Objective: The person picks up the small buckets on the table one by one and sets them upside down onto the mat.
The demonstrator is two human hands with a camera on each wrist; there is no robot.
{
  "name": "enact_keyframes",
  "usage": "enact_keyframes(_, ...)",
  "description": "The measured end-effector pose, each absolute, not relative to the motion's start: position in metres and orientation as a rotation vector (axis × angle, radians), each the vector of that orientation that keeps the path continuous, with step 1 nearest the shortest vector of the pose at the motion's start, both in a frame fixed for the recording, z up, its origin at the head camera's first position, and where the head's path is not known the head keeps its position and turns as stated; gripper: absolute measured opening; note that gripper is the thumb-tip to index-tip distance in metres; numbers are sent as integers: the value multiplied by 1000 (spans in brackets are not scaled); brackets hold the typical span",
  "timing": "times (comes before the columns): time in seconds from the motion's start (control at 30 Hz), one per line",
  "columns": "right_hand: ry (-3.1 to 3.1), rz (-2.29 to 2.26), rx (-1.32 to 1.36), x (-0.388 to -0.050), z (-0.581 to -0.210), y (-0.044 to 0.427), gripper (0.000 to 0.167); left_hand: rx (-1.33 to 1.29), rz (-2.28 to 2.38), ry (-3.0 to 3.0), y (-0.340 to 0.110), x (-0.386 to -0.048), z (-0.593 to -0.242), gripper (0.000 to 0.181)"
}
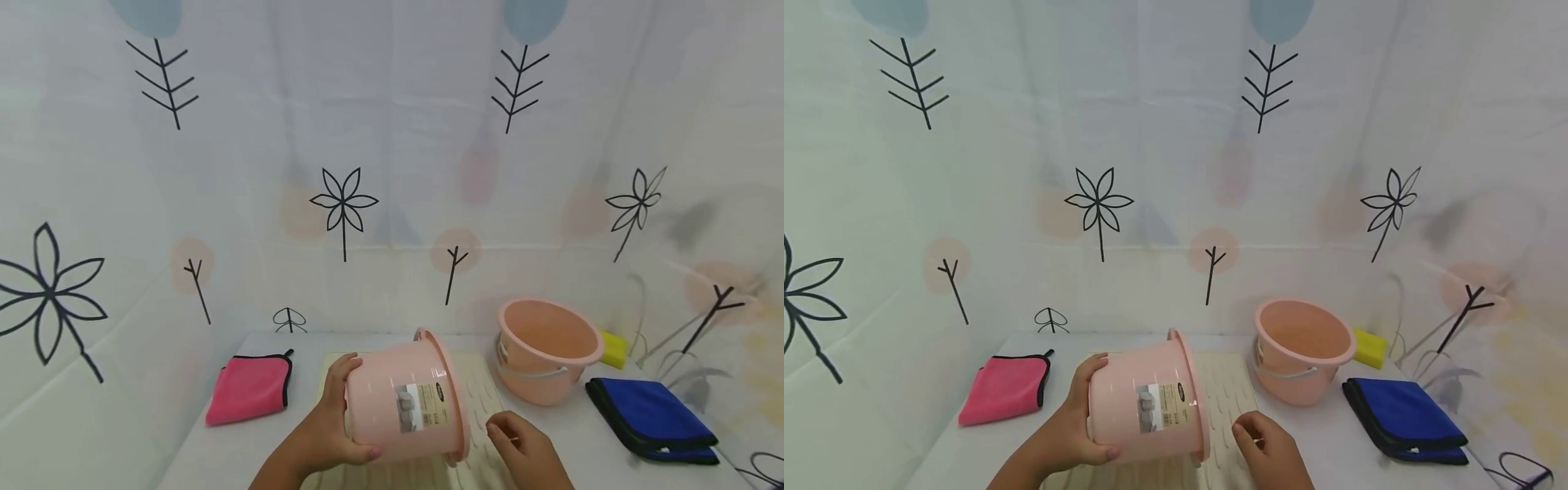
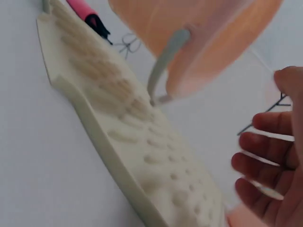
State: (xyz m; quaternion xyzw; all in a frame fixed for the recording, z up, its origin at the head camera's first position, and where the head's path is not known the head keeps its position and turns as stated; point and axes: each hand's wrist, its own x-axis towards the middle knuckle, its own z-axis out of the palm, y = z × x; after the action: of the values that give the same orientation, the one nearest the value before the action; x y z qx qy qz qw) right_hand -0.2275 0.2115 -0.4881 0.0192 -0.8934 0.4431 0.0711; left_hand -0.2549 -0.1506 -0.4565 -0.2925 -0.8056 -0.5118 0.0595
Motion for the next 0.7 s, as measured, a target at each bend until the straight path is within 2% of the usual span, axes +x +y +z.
enact_keyframes(0.23,-2915,1352,139,-236,-499,246,60,-869,-1446,-2364,-161,-254,-454,126)
enact_keyframes(0.4,-2972,1276,66,-239,-504,260,70,-815,-1474,-2344,-167,-251,-451,127)
enact_keyframes(0.5,-3051,1229,113,-242,-514,268,74,-764,-1467,-2357,-171,-248,-448,128)
enact_keyframes(0.7,-3167,1194,410,-254,-539,283,89,-661,-1433,-2375,-182,-245,-442,129)
